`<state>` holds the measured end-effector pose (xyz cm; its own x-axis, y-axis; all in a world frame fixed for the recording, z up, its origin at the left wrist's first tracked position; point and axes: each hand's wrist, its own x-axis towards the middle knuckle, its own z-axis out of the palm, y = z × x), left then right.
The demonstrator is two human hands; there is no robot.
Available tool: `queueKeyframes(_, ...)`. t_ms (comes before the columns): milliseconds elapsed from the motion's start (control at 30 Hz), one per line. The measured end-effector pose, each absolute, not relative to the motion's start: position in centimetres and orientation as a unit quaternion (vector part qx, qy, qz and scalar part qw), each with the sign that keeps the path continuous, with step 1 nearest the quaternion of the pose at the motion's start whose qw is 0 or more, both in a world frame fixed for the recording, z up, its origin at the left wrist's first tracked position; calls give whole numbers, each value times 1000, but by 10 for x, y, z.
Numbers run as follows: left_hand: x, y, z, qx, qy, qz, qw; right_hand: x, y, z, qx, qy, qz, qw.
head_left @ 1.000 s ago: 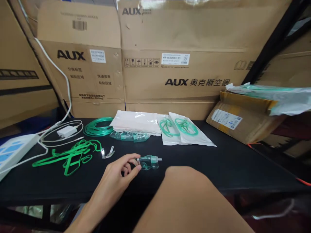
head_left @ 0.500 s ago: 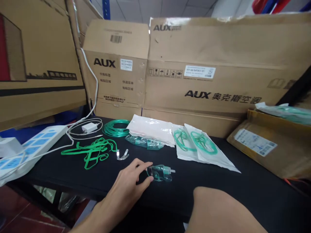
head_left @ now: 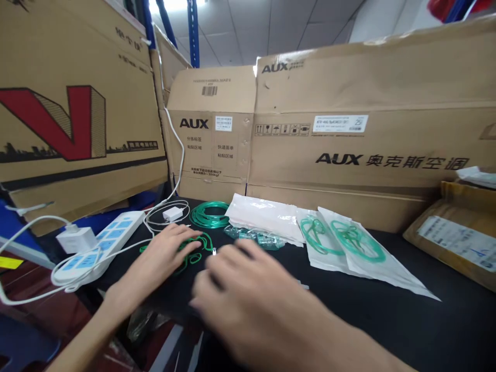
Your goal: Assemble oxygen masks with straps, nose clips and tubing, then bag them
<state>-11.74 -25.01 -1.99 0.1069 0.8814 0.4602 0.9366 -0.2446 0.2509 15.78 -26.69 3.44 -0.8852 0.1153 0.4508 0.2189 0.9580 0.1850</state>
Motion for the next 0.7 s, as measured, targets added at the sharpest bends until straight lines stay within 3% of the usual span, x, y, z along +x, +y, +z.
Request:
queueKeyframes(100,-156,-238,-22,-753,-608,-244,52,201,-235,28,-216,-931,-130,263)
queueKeyframes(267,-177,-219,-29,-767,-608,-203,21,278,-220,-37,-340,-879,-111,314)
queueKeyframes(700,-174,-202,13,-716,-643,-267,52,284,-232,-72,-360,-856,-22,369)
